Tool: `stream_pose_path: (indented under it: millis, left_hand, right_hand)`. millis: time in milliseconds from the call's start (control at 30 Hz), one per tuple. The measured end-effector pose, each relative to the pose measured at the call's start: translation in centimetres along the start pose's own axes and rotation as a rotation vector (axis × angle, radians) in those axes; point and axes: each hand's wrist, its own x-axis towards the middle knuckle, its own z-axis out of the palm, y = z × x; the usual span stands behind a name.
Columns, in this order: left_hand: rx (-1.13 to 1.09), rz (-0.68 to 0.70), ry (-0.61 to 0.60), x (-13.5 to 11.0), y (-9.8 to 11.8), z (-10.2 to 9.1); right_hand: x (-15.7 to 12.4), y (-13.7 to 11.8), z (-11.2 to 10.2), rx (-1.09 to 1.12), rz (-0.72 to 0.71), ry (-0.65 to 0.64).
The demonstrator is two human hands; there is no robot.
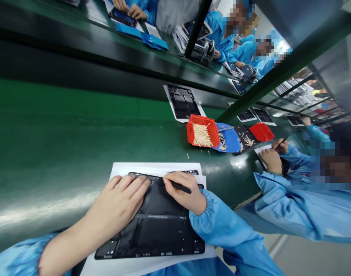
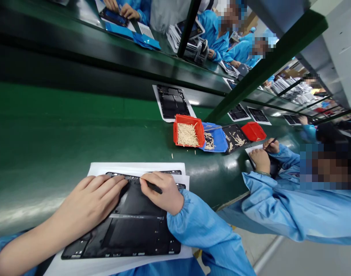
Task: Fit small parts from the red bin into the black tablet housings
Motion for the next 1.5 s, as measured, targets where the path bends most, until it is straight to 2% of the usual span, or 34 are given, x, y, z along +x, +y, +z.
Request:
stream_pose_path:
  millis: [100, 200, 300, 400, 500, 600, 800, 933, 1067, 1300, 1500]
  left_hand:
    - [-0.001, -0.014, 0.021, 0.0, 0.0, -0.2]
    - [-0.005, -0.039, 0.04, -0.1, -0.1, -0.3]
    - [-0.05, -0.117, 0.036, -0.2, -0.3, 0.0]
    - [-0.186, -0.226, 0.007, -0.3, -0.9, 0.3]
    - [-0.356, -0.265, 0.004, -0.2, -1.7, 0.6]
    - [-0.431, -0.252, -0.001, 0.2, -2.6, 0.7]
    - [-0.446, -0.179, -0.102, 0.8, -3.8, 1.1]
    - [-0.423, -0.12, -0.091, 0.9, -4.1, 1.4]
    - [-0.335, -0.054, -0.09, 1.2, -4.2, 1.4]
    - [-0.039, 0.136, -0.066, 1.9, -3.9, 0.5]
    - [-0.029, 0.118, -0.033, 2.0, -3.8, 0.5]
  right_hand:
    - [0.1, -0.1, -0.1, -0.029, -0.009, 0.004]
    - [0.4, -0.2, 0.0, 0.042, -0.039, -0.021]
    - [0.7, 0.0, 0.3, 0.095, -0.042, -0.071]
    - [0.9, 0.1, 0.5, 0.094, -0.039, -0.108]
    - [0.9, 0.0, 0.4, 0.058, -0.057, -0.177]
    - [1.2, -0.4, 0.3, 0.032, -0.053, -0.208]
    - [2.0, -0.4, 1.2, 0.121, -0.036, -0.139]
    - [1.8, 0.1, 1.8, 0.101, -0.054, -0.134]
    - [1.7, 0.2, 2.0, 0.099, -0.033, -0.106]
    - [2.0, 0.0, 2.0, 0.102, -0.02, -0.053]
    - [2.0, -0.1, 1.7, 0.098, -0.077, -0.052]
